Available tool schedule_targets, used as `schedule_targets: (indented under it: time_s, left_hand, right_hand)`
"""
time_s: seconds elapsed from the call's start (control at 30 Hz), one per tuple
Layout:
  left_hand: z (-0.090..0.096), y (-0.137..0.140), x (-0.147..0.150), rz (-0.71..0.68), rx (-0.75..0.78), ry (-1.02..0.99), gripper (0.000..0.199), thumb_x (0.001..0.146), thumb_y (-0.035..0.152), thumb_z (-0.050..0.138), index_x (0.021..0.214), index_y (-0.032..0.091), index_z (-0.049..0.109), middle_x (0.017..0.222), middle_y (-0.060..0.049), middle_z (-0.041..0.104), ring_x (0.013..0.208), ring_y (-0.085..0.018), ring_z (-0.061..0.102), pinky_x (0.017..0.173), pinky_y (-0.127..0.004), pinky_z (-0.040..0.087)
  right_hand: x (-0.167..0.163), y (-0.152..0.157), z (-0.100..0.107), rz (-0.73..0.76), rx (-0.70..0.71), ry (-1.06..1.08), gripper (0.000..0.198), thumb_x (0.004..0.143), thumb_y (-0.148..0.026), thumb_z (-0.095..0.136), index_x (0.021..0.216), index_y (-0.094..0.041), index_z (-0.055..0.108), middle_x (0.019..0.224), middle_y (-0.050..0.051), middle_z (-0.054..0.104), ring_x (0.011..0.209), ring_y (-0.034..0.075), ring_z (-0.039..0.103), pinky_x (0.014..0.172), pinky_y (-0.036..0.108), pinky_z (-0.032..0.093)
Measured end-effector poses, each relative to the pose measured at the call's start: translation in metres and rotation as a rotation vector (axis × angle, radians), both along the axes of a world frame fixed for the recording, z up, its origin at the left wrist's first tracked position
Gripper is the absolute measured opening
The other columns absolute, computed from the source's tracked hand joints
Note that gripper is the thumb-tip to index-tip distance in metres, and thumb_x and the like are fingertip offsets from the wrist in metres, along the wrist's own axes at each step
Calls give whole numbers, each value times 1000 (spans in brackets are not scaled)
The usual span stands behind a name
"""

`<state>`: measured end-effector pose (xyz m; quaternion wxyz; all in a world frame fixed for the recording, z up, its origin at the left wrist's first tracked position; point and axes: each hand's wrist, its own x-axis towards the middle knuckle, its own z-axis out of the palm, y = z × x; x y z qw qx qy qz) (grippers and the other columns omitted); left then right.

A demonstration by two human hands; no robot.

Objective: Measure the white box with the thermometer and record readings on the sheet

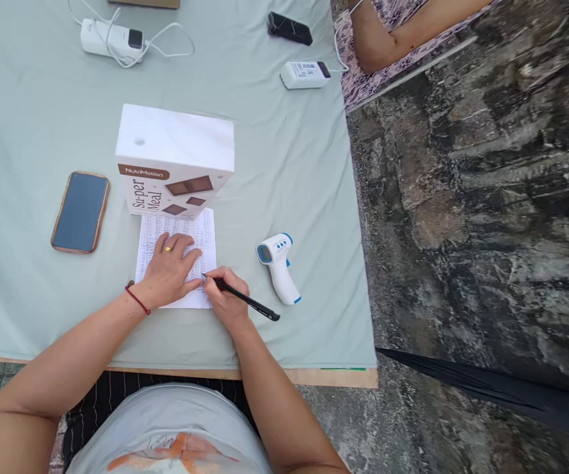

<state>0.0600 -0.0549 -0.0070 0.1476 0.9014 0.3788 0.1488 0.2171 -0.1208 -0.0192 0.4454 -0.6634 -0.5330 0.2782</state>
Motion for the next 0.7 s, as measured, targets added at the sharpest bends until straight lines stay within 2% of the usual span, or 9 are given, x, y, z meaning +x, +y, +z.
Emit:
schedule_targets:
  time_s: [0.2,0.37,0.7]
  left_hand:
    - [2,0,0,0,11,19,39,85,36,69,117,16,60,128,-18,56,124,-36,49,111,-61,33]
    - [2,0,0,0,-5,5,43,82,37,73,118,17,59,130,-17,55,125,-35,49,112,-61,32]
    - [0,0,-1,-7,1,-10,42,82,36,73,117,16,59,130,-18,55,124,-36,49,111,-61,31]
  right_hand:
    - [2,-1,-1,30,31,-10,10,74,-23,53,66,-23,58,55,-5,53,50,11,48,51,25,40]
    - [1,-1,-3,-18,46,18,9,75,-23,53,67,-23,58,55,-6,52,50,11,48,51,25,40]
    - [2,-1,-5,1,20,-7,9,73,-24,53,66,-23,58,55,-6,52,50,11,47,52,25,40]
